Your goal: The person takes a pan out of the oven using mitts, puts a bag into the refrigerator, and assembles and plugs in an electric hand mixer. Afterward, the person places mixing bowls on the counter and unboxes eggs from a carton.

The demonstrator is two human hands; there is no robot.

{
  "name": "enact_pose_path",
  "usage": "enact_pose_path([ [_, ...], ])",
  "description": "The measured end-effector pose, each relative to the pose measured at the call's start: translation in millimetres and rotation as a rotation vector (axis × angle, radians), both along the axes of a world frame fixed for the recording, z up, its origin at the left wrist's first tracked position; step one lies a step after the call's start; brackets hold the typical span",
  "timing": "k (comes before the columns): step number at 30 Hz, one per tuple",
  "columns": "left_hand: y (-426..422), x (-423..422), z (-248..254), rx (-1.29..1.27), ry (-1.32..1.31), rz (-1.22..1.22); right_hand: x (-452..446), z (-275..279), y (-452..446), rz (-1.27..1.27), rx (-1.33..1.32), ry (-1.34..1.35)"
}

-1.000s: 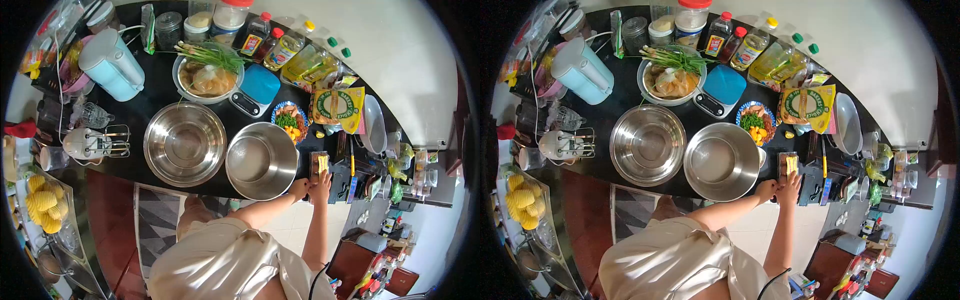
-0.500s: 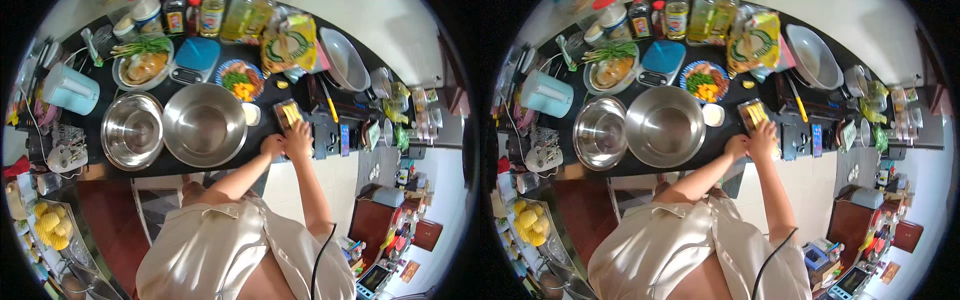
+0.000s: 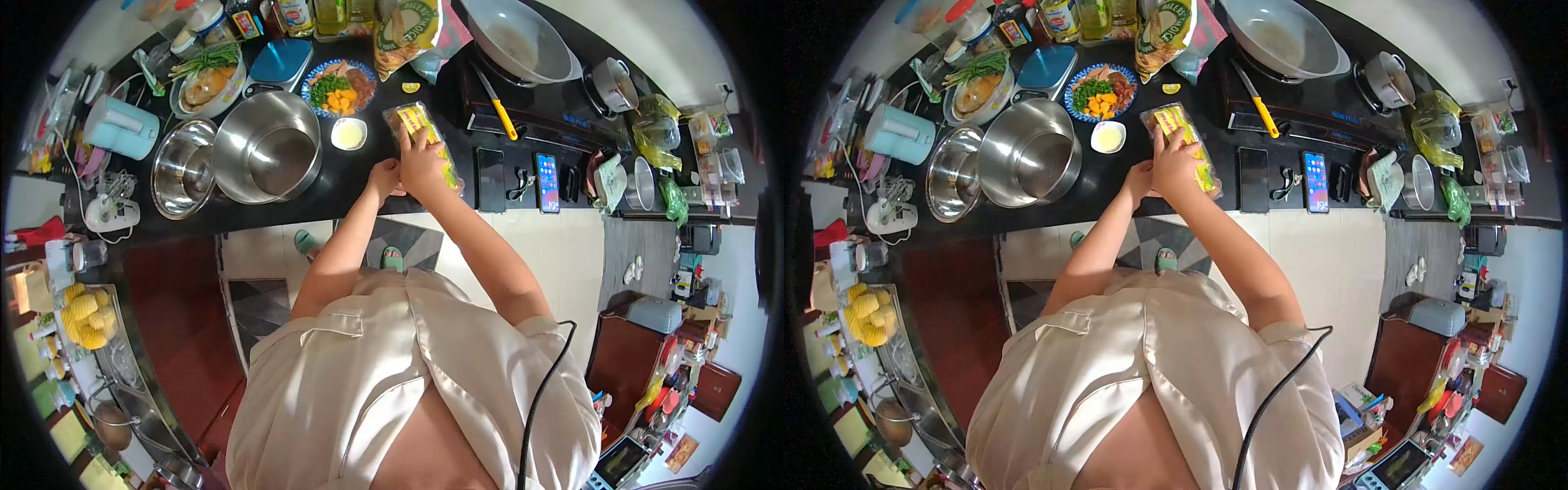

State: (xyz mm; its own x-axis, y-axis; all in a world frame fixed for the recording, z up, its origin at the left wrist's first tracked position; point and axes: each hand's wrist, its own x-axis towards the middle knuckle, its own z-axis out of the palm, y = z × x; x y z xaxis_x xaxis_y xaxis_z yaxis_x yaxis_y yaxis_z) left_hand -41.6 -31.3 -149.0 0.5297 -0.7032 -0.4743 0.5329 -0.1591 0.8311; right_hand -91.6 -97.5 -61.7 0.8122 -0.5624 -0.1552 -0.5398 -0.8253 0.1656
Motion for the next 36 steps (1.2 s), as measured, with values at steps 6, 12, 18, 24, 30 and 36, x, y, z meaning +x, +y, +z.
enact_pose_path([
  [6,4.2,2.7,10.8,0.101,0.039,-0.021,-26.9,37.5,-59.1,-0.016,0.445,-0.329],
  [12,12.0,-0.3,17.7,0.084,0.055,0.009,-81.8,14.7,-124.7,-0.012,0.643,-0.549],
  [18,10.7,7.4,15.5,0.135,-0.041,0.052,-111.6,2.3,-134.5,-0.161,0.474,-0.613],
  [24,6.3,11.4,18.6,0.158,-0.048,0.054,-112.8,1.4,-124.6,-0.192,0.452,-0.757],
  [30,44.2,-16.5,62.1,0.398,-0.752,-0.254,-87.4,51.2,-94.8,0.004,0.317,-0.720],
  [36,155.7,71.8,242.1,-0.217,-0.457,-0.621,-65.7,50.1,-82.5,-0.003,0.167,-0.659],
])
